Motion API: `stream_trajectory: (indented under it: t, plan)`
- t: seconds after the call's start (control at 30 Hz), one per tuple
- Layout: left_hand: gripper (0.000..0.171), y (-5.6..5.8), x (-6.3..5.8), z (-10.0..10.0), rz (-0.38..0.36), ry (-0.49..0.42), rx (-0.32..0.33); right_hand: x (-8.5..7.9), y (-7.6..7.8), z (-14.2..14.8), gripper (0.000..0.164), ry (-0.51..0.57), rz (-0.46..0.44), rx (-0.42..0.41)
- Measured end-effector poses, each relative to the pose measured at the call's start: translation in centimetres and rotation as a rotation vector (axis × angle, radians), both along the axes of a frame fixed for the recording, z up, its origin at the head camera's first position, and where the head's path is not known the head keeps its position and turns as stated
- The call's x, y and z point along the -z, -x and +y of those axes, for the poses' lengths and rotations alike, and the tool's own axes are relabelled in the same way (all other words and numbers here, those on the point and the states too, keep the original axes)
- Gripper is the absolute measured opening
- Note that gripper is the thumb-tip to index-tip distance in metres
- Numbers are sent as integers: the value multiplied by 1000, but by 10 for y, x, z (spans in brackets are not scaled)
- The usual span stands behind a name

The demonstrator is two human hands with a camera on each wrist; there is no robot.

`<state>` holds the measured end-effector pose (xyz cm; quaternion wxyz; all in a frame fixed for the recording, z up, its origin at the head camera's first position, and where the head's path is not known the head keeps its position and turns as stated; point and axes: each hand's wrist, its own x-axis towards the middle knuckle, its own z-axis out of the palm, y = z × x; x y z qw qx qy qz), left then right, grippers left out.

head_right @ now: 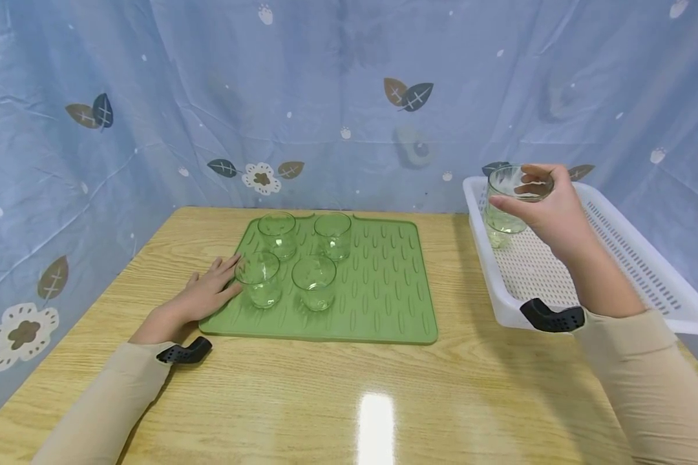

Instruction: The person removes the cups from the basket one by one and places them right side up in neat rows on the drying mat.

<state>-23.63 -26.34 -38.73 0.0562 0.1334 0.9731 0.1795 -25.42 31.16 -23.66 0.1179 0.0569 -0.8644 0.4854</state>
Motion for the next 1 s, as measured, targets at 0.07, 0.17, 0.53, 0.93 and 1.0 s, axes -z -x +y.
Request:
stream_trajectory:
  t: [0.07, 0.17, 0.53, 0.93, 1.0]
  plan:
    - [71, 0, 0, 0, 1, 2, -2, 0, 1, -6, 49, 5, -5, -17]
    - [71, -1, -1, -1, 2, 3, -3, 0, 1, -16, 50, 13, -11, -39]
    - [71, -1, -1, 0, 0, -9, 3, 4, 0, -51, 49, 74, 15, -103]
    - [71, 0, 0, -1, 3, 1, 6, 15, 5, -87, 66, 122, -9, -182]
    - [71, 0, 0, -1, 2, 2, 5, 17, 5, -94, 70, 121, -19, -188]
